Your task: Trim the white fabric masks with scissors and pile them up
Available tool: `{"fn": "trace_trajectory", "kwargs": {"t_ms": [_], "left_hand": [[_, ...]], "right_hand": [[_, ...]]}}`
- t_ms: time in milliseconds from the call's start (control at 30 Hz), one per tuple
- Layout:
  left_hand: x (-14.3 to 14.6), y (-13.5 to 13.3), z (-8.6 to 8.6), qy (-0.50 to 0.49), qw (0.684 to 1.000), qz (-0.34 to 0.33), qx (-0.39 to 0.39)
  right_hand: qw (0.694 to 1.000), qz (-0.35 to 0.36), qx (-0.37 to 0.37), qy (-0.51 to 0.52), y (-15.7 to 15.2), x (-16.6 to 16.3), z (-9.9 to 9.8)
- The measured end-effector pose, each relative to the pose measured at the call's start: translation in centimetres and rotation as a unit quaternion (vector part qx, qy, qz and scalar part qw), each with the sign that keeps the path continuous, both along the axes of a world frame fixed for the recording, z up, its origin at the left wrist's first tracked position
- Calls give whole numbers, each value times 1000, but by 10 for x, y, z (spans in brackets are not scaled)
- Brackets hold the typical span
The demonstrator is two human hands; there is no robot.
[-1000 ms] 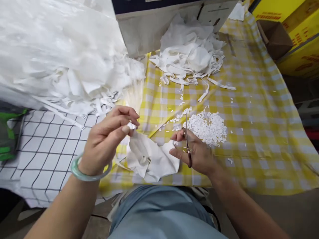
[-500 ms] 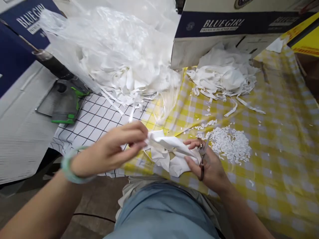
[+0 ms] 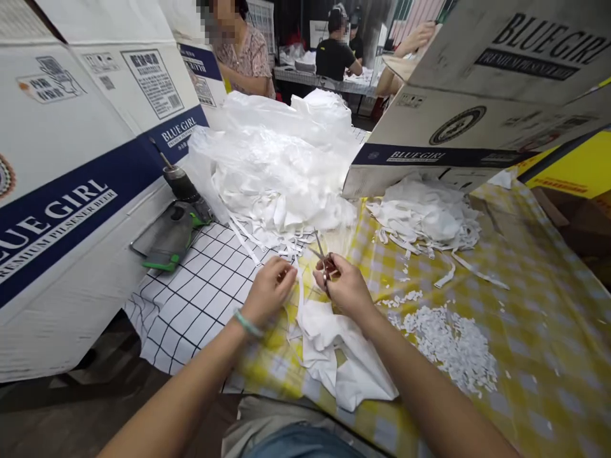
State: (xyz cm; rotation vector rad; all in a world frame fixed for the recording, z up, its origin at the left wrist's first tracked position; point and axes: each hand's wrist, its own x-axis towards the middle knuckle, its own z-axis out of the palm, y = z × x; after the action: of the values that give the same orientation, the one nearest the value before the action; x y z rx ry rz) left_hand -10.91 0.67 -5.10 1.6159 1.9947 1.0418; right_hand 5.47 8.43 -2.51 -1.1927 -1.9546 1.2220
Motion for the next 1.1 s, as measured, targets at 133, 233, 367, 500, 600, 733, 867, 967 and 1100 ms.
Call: {"fn": "trace_trajectory", "kwargs": {"t_ms": [133, 233, 367, 500, 600, 733, 867, 967, 1100], "left_hand": [[-21, 54, -16, 17, 995, 96, -33], [-27, 73, -17, 24, 993, 103, -53], [-27, 53, -8, 14, 997, 59, -38], [-20, 11, 1, -28, 999, 23, -24], [-9, -18, 5, -69, 997, 7, -20], [7, -47, 8, -167, 986, -13, 11], [11, -65, 9, -231, 972, -39, 32], [8, -66, 7, -250, 966, -53, 31], [0, -54, 0, -304, 952, -25, 22]], "right_hand": [[999, 2, -39, 28, 35, -34, -12], [998, -1, -54, 39, 48, -47, -24], [994, 9, -87, 58, 47, -45, -28], [987, 39, -131, 86, 40, -44, -17], [976, 74, -180, 94, 36, -53, -11], [956, 116, -257, 82, 29, -63, -7], [937, 120, -312, 99, 25, -64, -4], [920, 141, -348, 112, 24, -63, -4], [919, 134, -352, 118, 25, -61, -8]]}}
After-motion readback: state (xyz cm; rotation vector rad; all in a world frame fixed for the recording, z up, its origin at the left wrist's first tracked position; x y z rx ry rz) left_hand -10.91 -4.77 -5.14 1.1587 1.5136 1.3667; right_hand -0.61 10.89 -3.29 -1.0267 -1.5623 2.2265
